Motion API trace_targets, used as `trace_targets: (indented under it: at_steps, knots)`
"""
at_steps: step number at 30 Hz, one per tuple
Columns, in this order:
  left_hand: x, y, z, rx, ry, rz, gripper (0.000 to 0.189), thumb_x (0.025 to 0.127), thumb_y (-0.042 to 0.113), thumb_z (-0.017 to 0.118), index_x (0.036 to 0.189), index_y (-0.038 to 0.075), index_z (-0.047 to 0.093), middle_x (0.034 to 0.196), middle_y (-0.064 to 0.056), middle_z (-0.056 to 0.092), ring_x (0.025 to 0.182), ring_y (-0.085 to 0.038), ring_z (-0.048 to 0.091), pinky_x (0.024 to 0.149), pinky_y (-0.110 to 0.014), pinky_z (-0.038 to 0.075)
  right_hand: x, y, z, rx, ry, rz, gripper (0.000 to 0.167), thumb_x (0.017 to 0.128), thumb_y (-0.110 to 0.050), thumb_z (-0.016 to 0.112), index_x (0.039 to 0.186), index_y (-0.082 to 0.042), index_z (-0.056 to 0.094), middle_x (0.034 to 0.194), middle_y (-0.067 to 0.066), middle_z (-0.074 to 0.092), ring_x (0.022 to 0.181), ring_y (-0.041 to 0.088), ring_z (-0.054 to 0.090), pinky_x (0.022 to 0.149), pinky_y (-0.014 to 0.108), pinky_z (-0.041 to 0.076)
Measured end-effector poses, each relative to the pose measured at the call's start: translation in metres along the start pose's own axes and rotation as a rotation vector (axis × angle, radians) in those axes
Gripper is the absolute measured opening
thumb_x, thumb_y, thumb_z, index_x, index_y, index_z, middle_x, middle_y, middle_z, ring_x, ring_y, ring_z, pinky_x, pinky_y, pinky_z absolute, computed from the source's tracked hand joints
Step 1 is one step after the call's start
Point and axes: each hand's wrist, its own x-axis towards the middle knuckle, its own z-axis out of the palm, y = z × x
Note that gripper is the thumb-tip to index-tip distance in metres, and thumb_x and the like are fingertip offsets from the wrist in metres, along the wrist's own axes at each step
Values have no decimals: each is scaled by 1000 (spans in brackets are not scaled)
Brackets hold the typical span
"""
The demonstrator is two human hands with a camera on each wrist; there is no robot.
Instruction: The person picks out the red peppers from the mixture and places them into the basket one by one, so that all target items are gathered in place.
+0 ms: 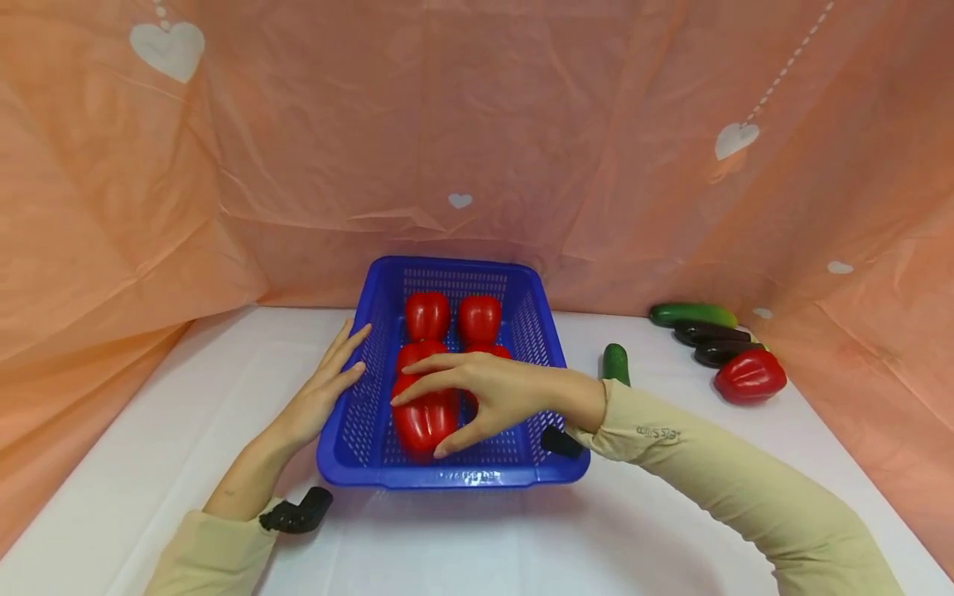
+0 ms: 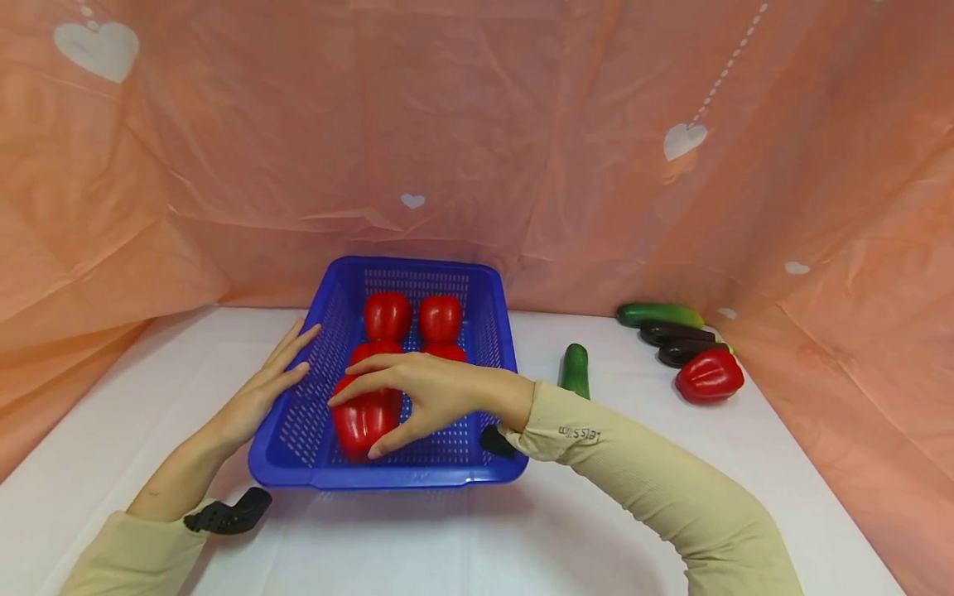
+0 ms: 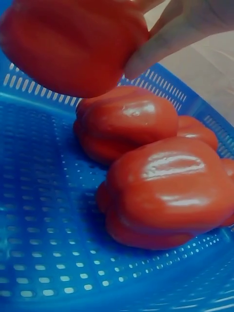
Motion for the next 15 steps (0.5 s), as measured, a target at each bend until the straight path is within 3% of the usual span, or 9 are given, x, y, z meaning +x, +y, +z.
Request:
trace_targets:
  at_steps: [15]
  knots:
    - [0, 0, 1, -1, -1, 7, 54, 102, 15, 34, 152, 1, 19, 160, -17, -10, 145, -41, -13, 107, -71, -7, 7, 7, 16, 20, -70, 62, 63, 82, -37, 74, 138, -21, 52, 148, 7, 43, 136, 24, 39, 106, 42, 41]
